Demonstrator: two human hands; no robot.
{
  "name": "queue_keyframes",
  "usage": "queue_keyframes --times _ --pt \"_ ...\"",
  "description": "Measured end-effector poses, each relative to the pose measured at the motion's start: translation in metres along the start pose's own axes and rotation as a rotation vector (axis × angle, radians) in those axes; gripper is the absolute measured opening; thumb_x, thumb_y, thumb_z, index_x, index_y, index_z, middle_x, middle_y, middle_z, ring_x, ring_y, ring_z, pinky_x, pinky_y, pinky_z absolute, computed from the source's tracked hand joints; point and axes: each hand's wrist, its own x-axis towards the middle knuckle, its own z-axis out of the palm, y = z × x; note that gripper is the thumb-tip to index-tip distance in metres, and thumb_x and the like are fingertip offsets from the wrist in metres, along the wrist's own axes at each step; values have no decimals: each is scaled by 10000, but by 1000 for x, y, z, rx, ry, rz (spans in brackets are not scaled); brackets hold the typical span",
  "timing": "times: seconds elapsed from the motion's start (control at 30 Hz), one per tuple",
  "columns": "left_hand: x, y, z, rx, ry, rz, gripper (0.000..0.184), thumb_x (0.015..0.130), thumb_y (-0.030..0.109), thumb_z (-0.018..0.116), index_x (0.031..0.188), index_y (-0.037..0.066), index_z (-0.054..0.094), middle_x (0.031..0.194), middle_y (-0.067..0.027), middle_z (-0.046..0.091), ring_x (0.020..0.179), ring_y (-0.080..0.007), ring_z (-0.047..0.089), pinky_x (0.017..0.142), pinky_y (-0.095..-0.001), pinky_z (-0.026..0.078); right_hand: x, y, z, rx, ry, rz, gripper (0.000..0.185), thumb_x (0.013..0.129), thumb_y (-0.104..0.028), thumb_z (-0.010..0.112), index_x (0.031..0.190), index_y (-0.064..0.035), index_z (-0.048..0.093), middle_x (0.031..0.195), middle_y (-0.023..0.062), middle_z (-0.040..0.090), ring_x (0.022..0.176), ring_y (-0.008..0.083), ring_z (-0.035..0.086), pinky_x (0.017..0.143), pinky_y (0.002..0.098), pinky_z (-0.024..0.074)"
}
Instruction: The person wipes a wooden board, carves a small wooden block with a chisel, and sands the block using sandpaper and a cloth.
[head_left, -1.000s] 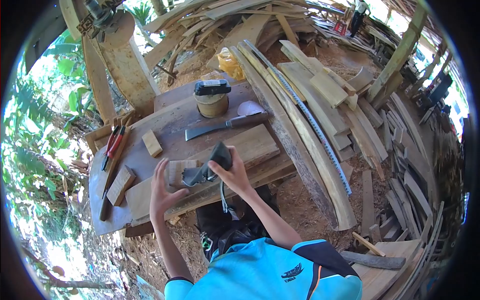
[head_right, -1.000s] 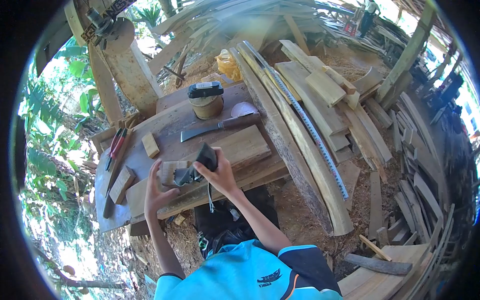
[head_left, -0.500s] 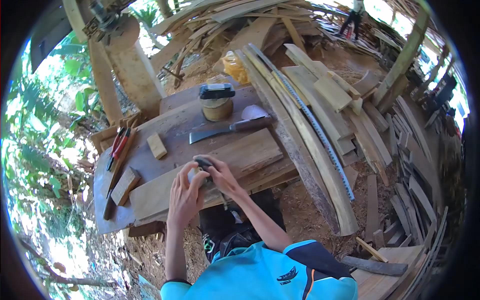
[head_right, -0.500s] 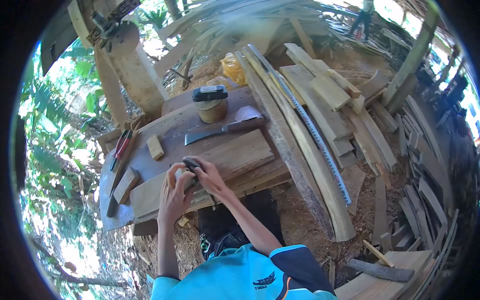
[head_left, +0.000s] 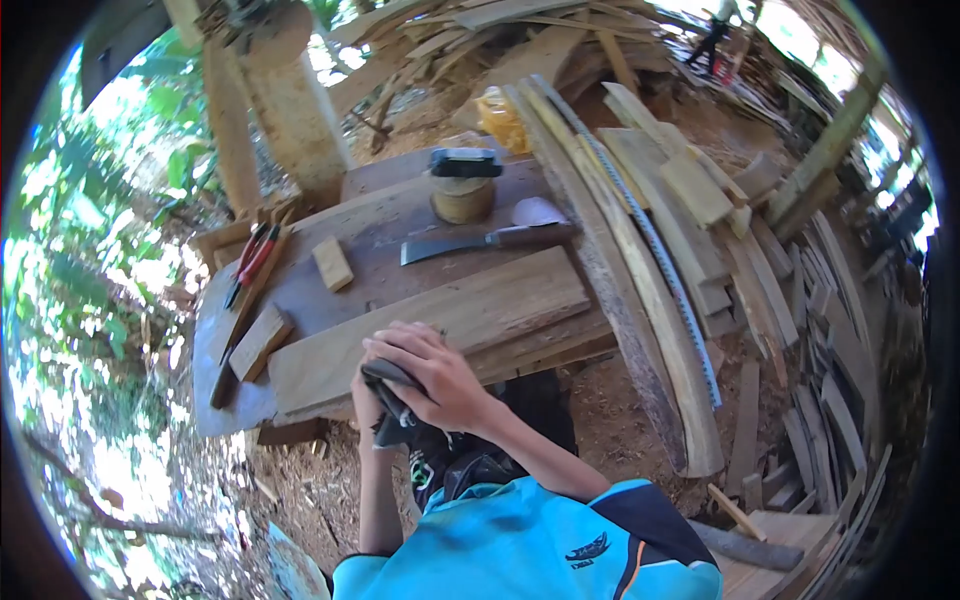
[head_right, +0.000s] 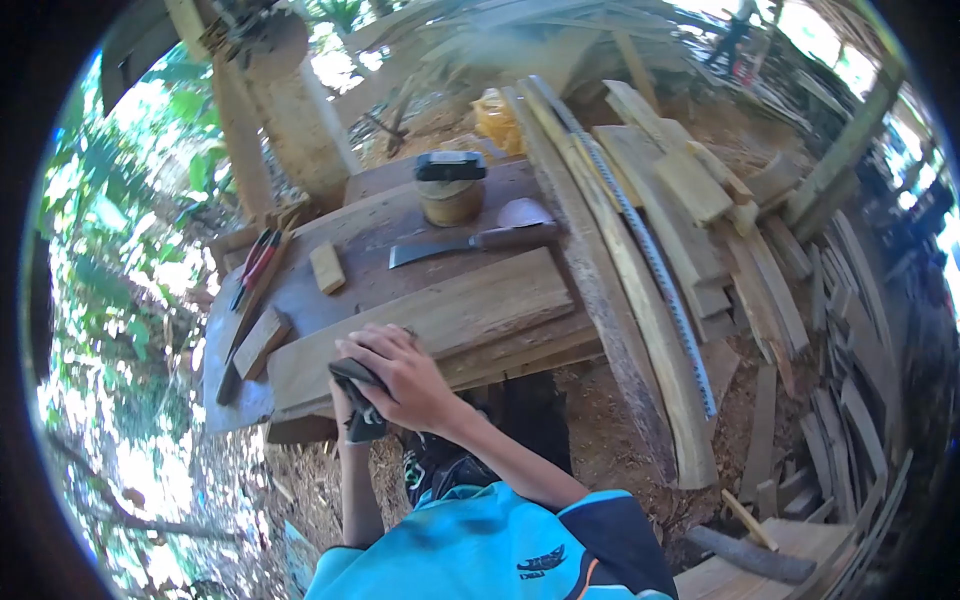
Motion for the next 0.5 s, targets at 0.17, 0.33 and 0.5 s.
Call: queue_keyframes --times 0.17,0.33,0.5 --pt "-7 49 8 536 -77 97 314 678 87 674 943 26 516 778 -166 533 757 -371 553 646 -414 439 5 58 -8 244 -328 468 353 814 -130 557 1160 -60 565 1181 151 558 1180 336 460 1037 431 320" --pt "-5 14 9 372 24 320 383 633 82 706 960 13 520 840 -173 551 801 -361 555 680 -420 437 2 15 0 -34 -133 -20 396 804 -155 591 1191 -77 551 1144 160 583 1055 309 562 923 351 427" --pt "-14 38 7 502 -24 254 355 667 93 679 973 13 517 882 -162 560 861 -362 548 722 -426 439 6 61 -4 52 -310 378 311 820 -94 537 1128 -57 563 1130 146 574 1120 311 508 984 404 362"
